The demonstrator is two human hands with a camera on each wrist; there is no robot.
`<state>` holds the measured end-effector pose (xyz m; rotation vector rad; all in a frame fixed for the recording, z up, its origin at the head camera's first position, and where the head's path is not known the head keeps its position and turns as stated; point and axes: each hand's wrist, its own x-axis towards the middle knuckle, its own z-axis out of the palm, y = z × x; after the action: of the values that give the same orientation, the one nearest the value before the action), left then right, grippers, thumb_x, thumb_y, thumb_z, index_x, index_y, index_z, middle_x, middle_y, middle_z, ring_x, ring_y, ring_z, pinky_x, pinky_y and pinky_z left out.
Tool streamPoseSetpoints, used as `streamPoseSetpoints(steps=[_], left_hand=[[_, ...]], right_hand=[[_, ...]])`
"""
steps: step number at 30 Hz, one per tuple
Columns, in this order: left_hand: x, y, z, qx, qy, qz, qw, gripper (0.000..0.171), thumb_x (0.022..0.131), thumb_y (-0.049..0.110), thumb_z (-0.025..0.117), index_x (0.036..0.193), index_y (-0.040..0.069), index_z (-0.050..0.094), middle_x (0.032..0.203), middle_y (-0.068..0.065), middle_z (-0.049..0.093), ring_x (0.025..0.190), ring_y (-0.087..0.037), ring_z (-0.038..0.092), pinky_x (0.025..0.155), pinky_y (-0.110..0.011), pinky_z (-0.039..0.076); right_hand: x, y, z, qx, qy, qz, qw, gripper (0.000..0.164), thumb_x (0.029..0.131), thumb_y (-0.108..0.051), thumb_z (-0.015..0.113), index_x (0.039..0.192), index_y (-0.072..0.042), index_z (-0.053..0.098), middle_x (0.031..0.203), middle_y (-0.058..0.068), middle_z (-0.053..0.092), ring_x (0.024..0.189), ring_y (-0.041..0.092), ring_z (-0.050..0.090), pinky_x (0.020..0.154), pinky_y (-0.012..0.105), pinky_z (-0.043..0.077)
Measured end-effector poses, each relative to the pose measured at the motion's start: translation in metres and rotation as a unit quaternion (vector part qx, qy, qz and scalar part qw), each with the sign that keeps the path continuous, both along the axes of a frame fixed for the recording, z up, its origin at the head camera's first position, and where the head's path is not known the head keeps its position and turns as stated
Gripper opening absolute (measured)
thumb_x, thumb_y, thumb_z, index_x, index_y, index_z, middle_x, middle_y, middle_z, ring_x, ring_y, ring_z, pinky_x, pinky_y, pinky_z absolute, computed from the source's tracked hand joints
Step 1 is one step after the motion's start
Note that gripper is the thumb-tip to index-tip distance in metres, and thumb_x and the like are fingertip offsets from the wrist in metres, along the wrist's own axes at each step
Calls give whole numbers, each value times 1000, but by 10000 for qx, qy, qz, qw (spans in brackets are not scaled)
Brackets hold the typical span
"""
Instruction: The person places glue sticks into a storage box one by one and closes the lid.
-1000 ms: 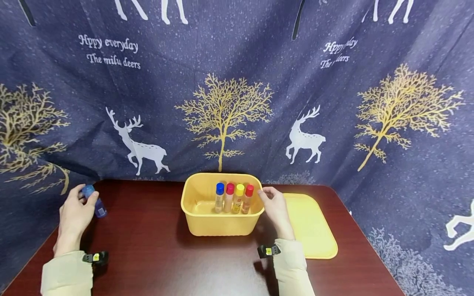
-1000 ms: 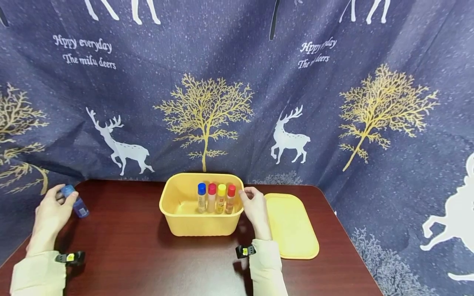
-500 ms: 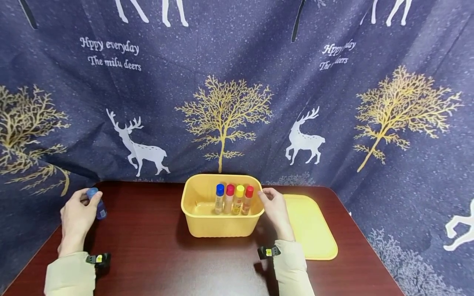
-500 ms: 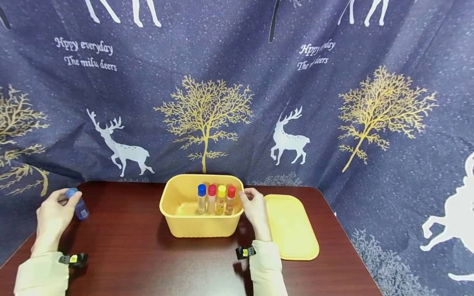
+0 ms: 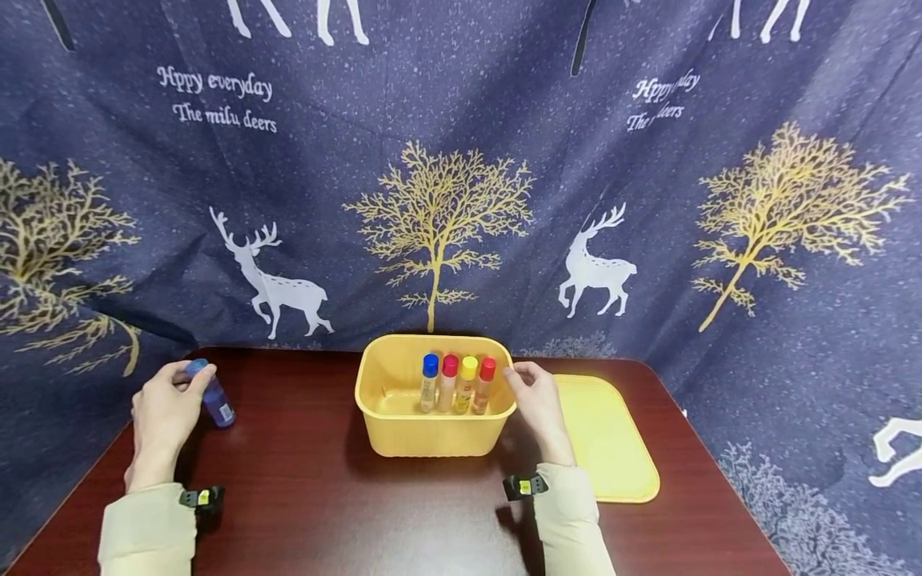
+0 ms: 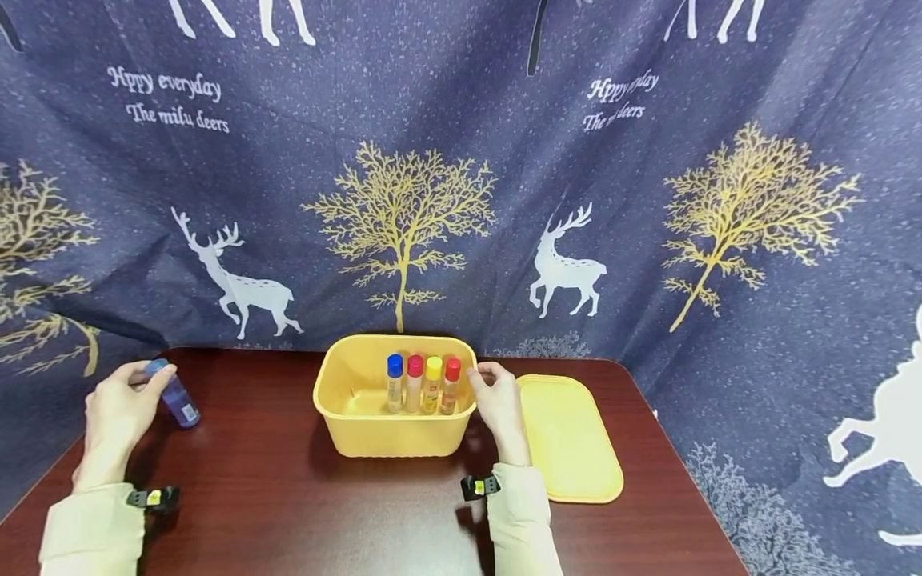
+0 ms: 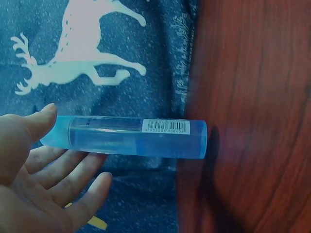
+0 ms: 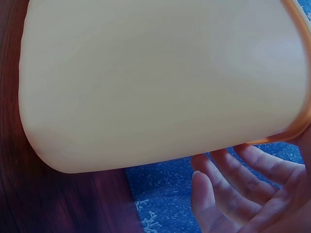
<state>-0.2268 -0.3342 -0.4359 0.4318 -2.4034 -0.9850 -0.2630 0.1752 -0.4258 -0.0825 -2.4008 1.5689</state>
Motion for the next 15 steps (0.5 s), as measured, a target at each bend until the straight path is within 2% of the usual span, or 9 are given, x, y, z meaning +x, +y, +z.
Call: streamPoseSetpoints(steps=[6, 15], left_hand=[[0, 15, 10, -126, 207, -88, 9997, 48, 95, 37, 63, 125, -2, 60, 108, -27, 66, 100, -43, 61, 85, -54, 40], [5, 39, 27, -289, 608, -411, 9969, 47, 94, 36, 65, 123, -2, 62, 102, -27, 67, 96, -41, 62, 83, -54, 40]], right_hand=[[-1, 1, 1, 19, 13, 10, 10000, 26, 95, -24, 64, 107, -1, 68, 100, 16, 69, 93, 31, 66, 81, 42, 52], [0, 1, 1, 20, -34, 7, 10000, 26, 95, -24, 63, 107, -2, 68, 100, 15, 70, 93, 30, 66, 82, 42, 52]])
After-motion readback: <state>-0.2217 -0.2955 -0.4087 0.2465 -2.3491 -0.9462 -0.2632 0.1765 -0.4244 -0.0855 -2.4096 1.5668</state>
